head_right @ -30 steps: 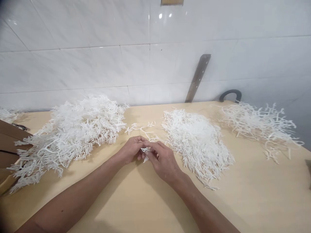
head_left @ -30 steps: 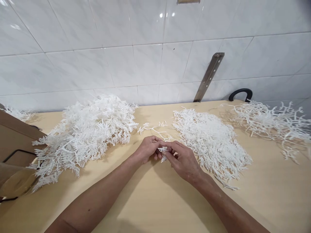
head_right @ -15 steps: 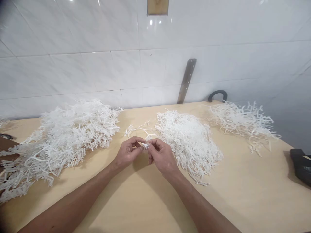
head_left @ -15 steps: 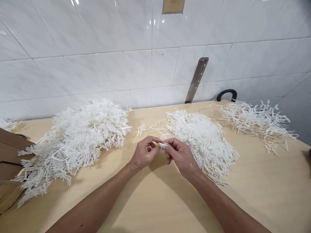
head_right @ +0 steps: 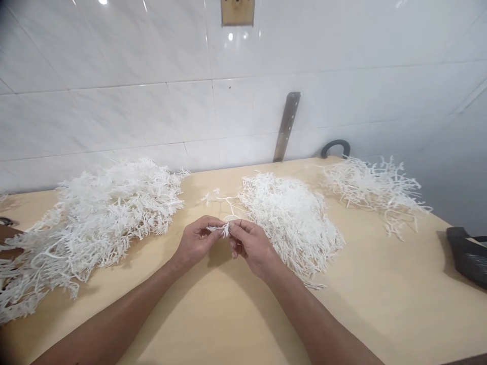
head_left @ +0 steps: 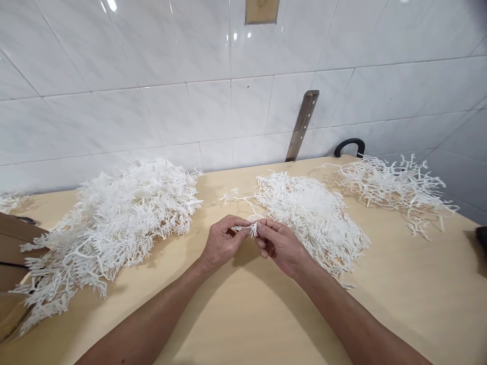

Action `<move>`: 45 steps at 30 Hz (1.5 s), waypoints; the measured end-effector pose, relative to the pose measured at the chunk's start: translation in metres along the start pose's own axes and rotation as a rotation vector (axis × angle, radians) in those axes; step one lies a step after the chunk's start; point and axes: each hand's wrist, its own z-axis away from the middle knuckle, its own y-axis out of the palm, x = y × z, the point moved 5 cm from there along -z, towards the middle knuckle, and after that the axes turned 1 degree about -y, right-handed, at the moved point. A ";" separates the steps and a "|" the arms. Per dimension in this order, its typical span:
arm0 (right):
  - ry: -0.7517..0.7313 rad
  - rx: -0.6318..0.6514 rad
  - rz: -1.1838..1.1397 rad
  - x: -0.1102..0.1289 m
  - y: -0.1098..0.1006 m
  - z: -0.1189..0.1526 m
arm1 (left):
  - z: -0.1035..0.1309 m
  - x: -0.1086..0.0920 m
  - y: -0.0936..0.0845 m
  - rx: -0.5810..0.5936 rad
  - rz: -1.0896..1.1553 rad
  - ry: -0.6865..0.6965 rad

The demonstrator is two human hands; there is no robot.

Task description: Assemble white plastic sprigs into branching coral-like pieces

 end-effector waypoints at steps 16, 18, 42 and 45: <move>-0.361 -0.193 0.732 0.028 -0.005 0.011 | 0.008 -0.013 0.000 -0.030 -0.217 0.172; -0.333 -0.230 0.716 0.028 -0.008 0.010 | 0.008 -0.011 -0.001 -0.044 -0.201 0.143; -0.317 -0.186 0.619 0.022 -0.004 0.009 | 0.003 -0.009 0.001 0.035 -0.234 0.079; -0.284 -0.137 0.571 0.018 -0.004 0.007 | 0.003 -0.010 0.001 0.019 -0.242 0.134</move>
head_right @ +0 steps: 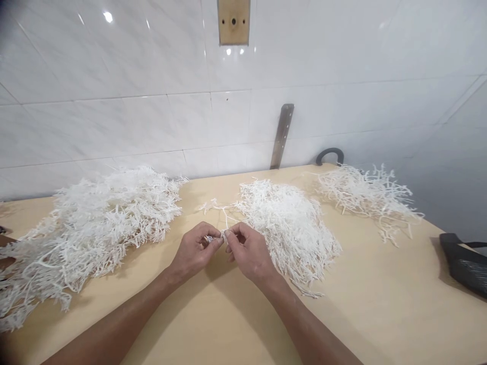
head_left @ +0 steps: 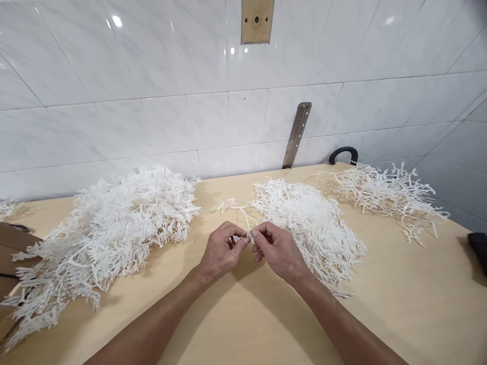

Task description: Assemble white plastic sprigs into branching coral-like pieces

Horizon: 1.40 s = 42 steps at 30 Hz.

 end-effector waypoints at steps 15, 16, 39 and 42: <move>-0.125 -0.125 0.223 0.001 -0.008 -0.003 | 0.001 0.011 0.005 0.128 0.066 -0.208; -0.133 -0.128 0.241 0.001 -0.008 -0.003 | 0.001 0.012 0.006 0.146 0.056 -0.219; -0.324 -0.102 0.481 0.004 0.001 0.000 | 0.004 0.007 0.010 0.168 -0.106 -0.062; -0.439 -0.179 0.617 0.004 -0.001 -0.002 | 0.005 0.007 0.012 0.171 -0.090 -0.052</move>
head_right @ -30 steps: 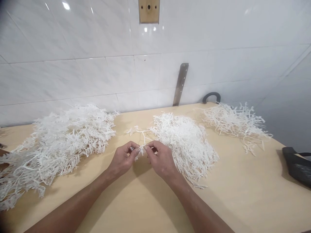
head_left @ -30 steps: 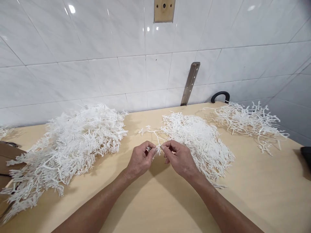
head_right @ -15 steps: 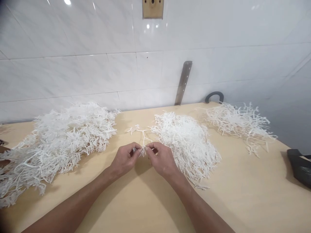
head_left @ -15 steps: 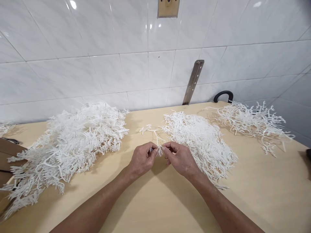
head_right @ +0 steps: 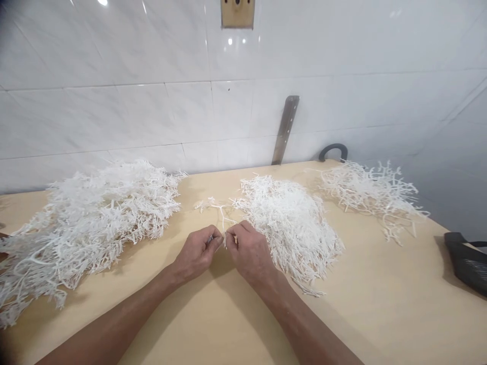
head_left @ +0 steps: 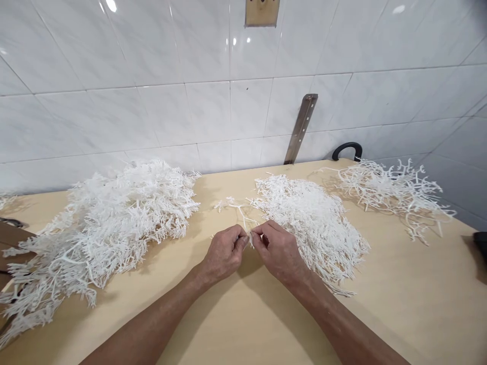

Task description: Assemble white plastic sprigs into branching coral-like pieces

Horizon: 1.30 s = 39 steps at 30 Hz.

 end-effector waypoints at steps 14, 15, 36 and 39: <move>0.194 -0.302 0.103 -0.026 -0.058 -0.008 | -0.001 0.013 -0.001 -0.152 0.163 -0.126; 0.205 -0.216 -0.002 -0.020 -0.049 -0.008 | 0.000 0.013 -0.001 -0.157 0.167 -0.124; 0.203 0.181 -0.124 -0.003 0.004 -0.006 | 0.000 0.006 0.001 -0.134 0.153 -0.093; 0.135 0.158 -0.024 -0.001 0.007 -0.005 | -0.001 0.006 0.001 -0.109 0.136 -0.108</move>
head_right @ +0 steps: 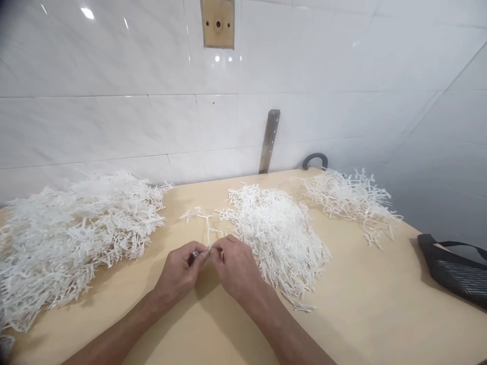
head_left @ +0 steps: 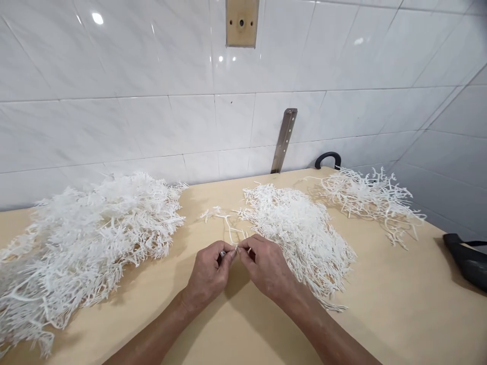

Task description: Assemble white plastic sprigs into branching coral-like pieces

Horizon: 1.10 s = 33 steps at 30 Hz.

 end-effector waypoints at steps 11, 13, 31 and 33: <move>-0.048 -0.080 0.155 -0.003 0.006 -0.004 | -0.009 0.011 0.002 0.053 0.105 -0.118; -0.031 -0.075 0.137 -0.003 0.007 -0.004 | -0.009 0.011 0.001 0.057 0.119 -0.108; 0.431 0.035 -0.775 -0.046 -0.029 -0.009 | -0.014 0.027 0.009 0.005 0.349 -0.272; 0.429 0.049 -0.830 -0.048 -0.030 -0.009 | -0.014 0.028 0.008 -0.009 0.359 -0.294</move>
